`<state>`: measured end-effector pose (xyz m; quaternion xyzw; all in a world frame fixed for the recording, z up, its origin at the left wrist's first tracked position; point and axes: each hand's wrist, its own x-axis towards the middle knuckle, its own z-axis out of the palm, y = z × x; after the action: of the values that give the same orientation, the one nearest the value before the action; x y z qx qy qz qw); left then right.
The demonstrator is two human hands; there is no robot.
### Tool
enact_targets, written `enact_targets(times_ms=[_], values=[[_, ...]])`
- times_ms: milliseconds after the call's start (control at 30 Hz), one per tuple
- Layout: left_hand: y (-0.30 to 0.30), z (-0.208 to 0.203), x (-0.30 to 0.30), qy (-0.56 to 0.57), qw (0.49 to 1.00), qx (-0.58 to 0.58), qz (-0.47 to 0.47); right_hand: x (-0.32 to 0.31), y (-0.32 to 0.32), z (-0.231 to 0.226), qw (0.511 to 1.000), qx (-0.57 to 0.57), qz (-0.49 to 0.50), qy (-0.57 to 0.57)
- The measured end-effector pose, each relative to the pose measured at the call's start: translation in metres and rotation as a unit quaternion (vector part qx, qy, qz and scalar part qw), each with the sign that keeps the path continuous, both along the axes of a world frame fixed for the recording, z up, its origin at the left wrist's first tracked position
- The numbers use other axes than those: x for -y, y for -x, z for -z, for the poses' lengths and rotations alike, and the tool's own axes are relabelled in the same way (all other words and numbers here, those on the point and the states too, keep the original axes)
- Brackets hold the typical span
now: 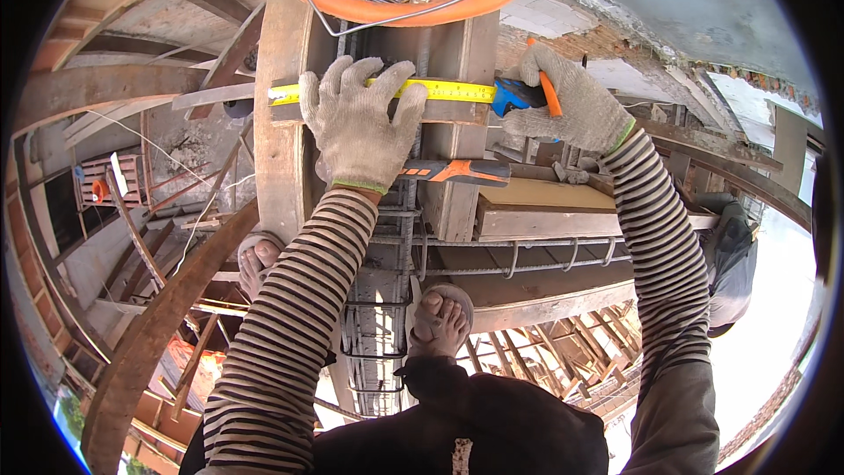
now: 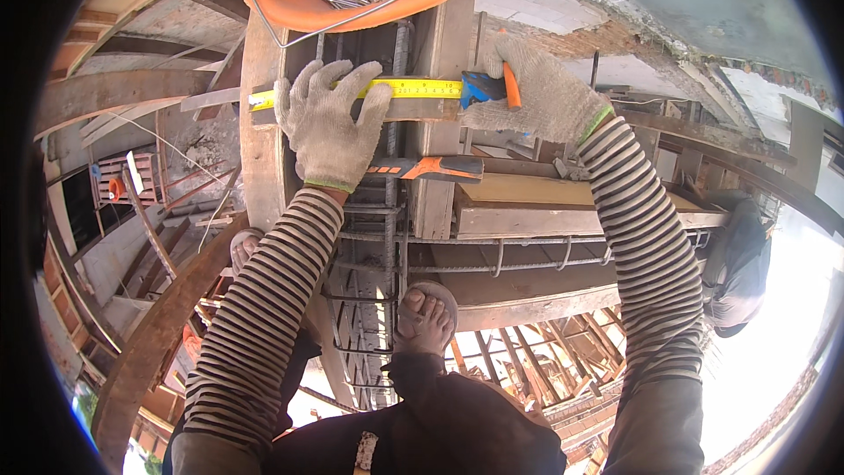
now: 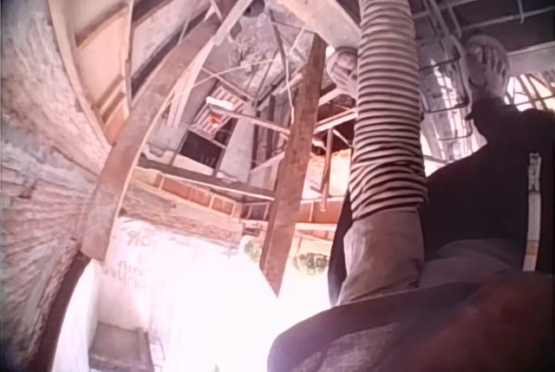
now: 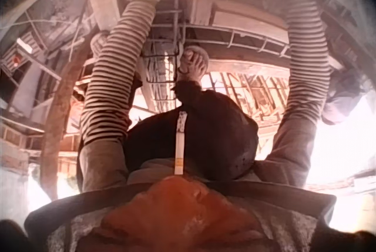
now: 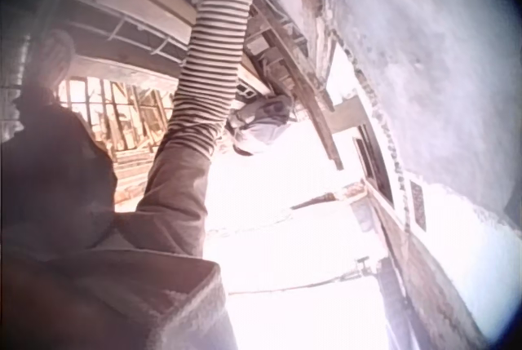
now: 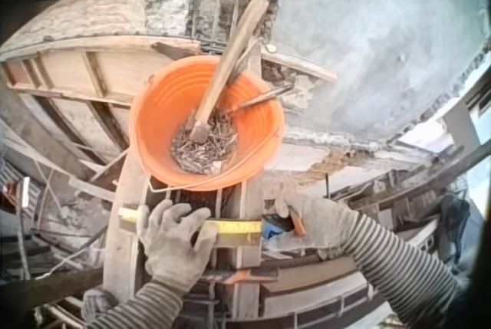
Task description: The person measures a piece of wood with a tape measure, marks it with a pencil, and then saws the wood using a hand saw while working on a construction site frame.
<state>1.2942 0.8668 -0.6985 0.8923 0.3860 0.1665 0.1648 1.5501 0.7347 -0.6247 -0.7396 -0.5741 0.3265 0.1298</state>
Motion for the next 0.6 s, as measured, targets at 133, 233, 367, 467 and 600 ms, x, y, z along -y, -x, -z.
enact_targets(times_ms=[133, 233, 367, 467, 600], values=[[0.001, -0.002, 0.003, 0.004, 1.0, -0.016, 0.0, 0.003, 0.001, 0.007, 1.0, -0.021, -0.008, -0.002], [0.001, -0.003, 0.001, 0.0, 1.0, -0.015, 0.001, -0.001, 0.01, 0.003, 0.999, -0.051, 0.016, -0.008], [0.004, 0.001, 0.0, -0.014, 1.0, -0.026, 0.006, -0.002, 0.021, -0.003, 0.999, -0.026, 0.012, -0.023], [0.0, 0.008, 0.005, -0.027, 0.999, -0.023, 0.006, -0.002, 0.015, -0.001, 1.0, 0.003, 0.022, 0.014], [-0.001, 0.003, 0.005, -0.01, 0.999, -0.034, -0.006, -0.001, 0.014, 0.0, 0.999, 0.023, 0.018, 0.012]])
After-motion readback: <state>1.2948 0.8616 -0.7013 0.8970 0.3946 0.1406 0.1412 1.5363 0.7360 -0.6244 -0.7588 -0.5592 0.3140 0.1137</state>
